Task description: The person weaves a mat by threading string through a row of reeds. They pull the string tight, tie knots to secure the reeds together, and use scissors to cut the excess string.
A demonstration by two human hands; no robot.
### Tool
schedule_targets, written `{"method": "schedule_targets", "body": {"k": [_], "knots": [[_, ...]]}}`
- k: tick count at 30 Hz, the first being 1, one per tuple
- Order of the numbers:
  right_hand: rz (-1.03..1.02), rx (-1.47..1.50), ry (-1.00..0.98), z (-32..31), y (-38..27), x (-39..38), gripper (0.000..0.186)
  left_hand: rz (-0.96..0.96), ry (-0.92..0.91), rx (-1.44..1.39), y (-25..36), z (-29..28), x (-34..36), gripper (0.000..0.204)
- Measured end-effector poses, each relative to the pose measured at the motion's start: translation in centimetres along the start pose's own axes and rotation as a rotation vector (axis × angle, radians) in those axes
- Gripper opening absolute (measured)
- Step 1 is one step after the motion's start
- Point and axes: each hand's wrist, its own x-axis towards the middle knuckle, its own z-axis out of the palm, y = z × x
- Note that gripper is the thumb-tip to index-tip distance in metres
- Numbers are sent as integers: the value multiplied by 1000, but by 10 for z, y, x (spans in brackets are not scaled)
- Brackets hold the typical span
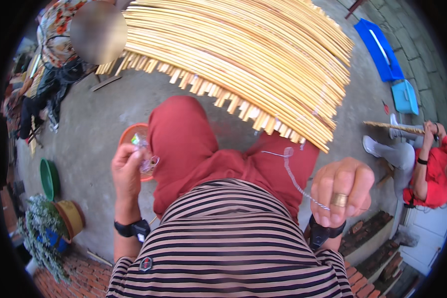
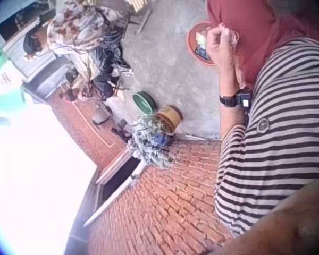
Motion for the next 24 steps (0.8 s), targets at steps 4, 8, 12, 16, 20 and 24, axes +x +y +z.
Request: {"method": "schedule_targets", "body": {"k": [4, 8, 12, 16, 20, 24], "knots": [[-143, -96, 226, 5, 2, -16, 10, 50, -513, 233, 27, 6, -4, 8], [-50, -102, 309, 12, 16, -22, 11, -43, -551, 975, -3, -11, 3, 9], [44, -75, 288, 12, 24, -13, 10, -117, -352, 974, -11, -28, -4, 21], [155, 19, 102, 6, 50, 13, 6, 117, -109, 1094, -4, -40, -6, 34], [263, 79, 101, 37, 90, 45, 15, 195, -258, 632, 26, -20, -5, 40], [327, 42, 95, 59, 109, 61, 15, -150, -970, -221, 24, 22, -6, 97]]}}
